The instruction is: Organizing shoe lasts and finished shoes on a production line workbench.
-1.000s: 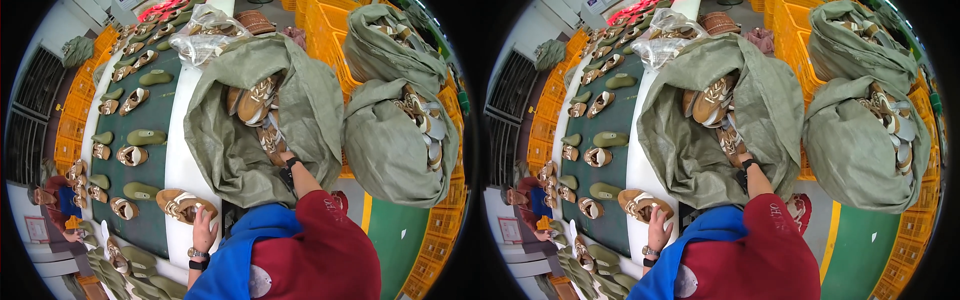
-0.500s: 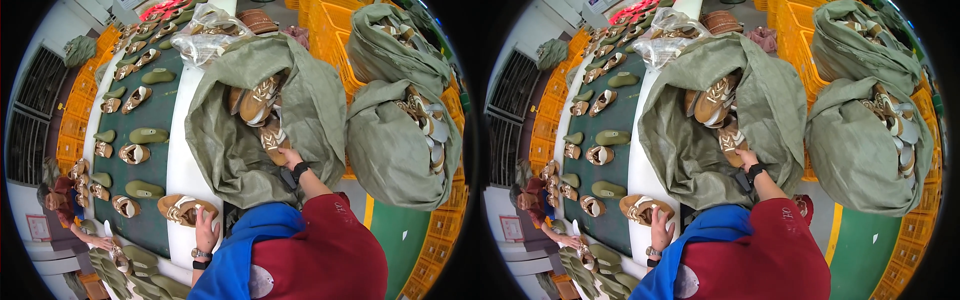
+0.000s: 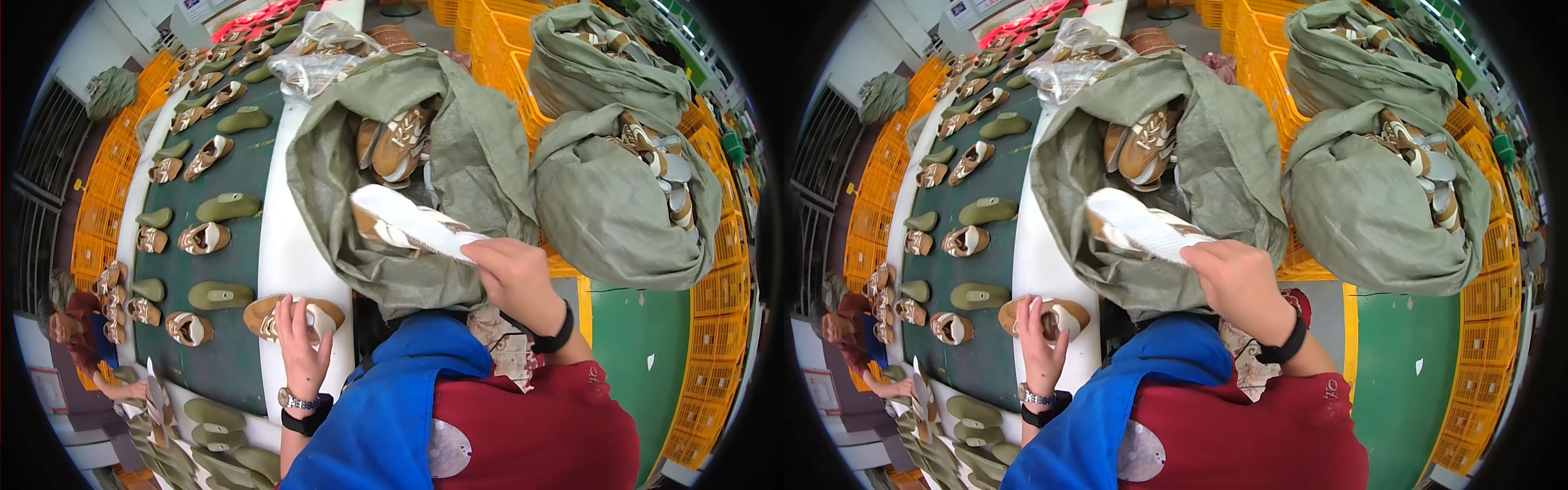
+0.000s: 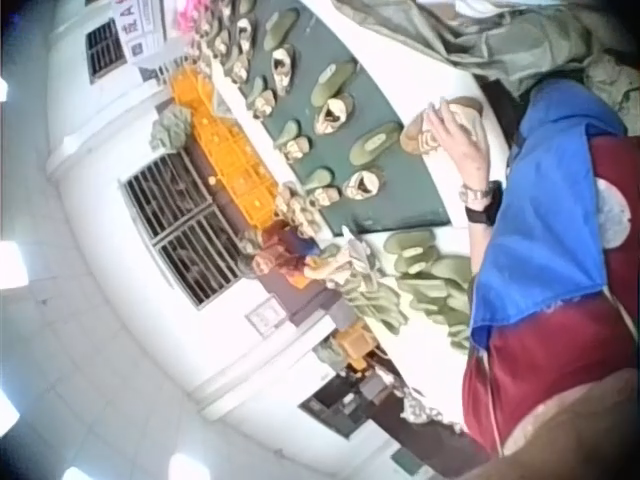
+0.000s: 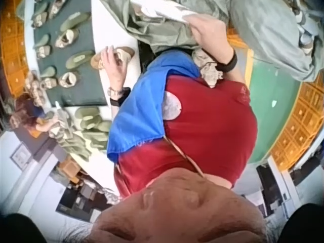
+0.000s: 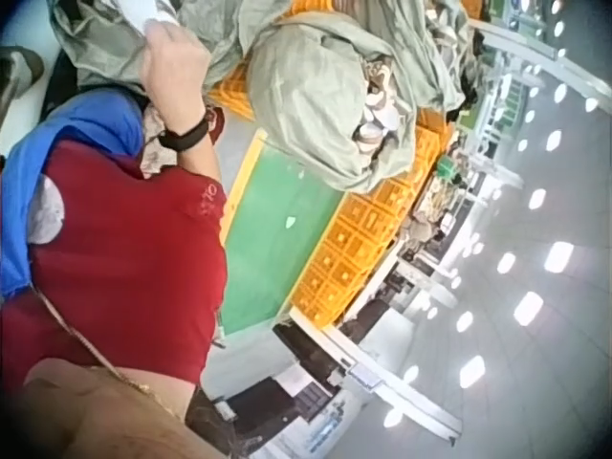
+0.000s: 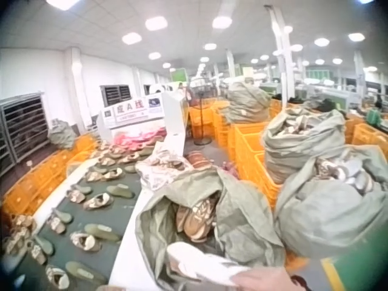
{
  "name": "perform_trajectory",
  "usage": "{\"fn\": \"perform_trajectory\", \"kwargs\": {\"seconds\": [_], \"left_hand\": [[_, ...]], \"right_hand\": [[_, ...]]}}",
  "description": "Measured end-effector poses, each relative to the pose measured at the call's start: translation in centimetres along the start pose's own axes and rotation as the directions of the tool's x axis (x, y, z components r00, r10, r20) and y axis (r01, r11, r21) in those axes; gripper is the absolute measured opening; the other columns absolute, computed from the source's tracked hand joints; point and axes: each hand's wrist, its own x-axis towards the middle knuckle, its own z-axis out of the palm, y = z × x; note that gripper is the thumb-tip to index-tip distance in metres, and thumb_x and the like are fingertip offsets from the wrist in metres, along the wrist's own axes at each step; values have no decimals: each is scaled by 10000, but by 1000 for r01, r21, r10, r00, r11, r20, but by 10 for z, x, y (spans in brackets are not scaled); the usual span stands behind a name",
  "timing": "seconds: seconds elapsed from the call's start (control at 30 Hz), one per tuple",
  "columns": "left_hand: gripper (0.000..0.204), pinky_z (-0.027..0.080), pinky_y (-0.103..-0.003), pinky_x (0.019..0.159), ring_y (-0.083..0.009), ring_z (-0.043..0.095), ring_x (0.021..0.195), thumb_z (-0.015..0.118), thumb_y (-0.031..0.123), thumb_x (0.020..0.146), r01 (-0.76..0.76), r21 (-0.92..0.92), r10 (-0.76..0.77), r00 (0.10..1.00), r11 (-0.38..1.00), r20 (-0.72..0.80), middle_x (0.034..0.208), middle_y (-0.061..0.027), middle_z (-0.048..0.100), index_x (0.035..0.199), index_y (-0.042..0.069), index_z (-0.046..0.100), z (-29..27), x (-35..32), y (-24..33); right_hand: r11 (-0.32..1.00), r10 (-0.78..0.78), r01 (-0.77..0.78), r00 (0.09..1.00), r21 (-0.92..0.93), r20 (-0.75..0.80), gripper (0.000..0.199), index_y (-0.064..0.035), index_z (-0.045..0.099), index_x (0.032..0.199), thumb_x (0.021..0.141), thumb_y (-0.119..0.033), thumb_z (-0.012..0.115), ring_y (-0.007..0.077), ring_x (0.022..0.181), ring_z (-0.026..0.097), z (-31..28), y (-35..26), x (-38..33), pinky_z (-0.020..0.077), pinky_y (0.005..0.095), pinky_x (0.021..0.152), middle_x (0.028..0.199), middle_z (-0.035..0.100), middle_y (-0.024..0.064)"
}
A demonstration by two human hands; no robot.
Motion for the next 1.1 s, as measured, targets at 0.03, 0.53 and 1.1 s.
{"fn": "perform_trajectory", "kwargs": {"seconds": [0.03,0.53,1.1], "left_hand": [[687,280,-507,994,-459,278,1225,693,64,664,10,4,-10,1000,1000,-11,1331,-235,314,1274,64,375,-11,4,8],[722,361,-310,968,-198,433,1157,624,57,737,343,-886,-487,859,311,162,1274,-119,411,1332,15,217,-70,-70,-12],[566,417,-263,850,-152,512,1004,627,199,778,313,-941,-809,581,127,84,1125,-94,531,1243,-19,389,-64,-139,-87]], "right_hand": [[989,-144,145,989,13,-29,216,-70,643,877,673,-21,588,274,743,618,-10,-13,3,505,347,630,807,634,110],[571,-318,-238,819,786,478,852,-100,181,1407,725,-92,691,184,1009,499,111,-122,67,430,322,866,1258,433,97],[476,-428,-461,622,748,656,562,14,290,1334,845,-46,560,117,849,568,219,-154,1,472,247,734,980,581,101]]}}
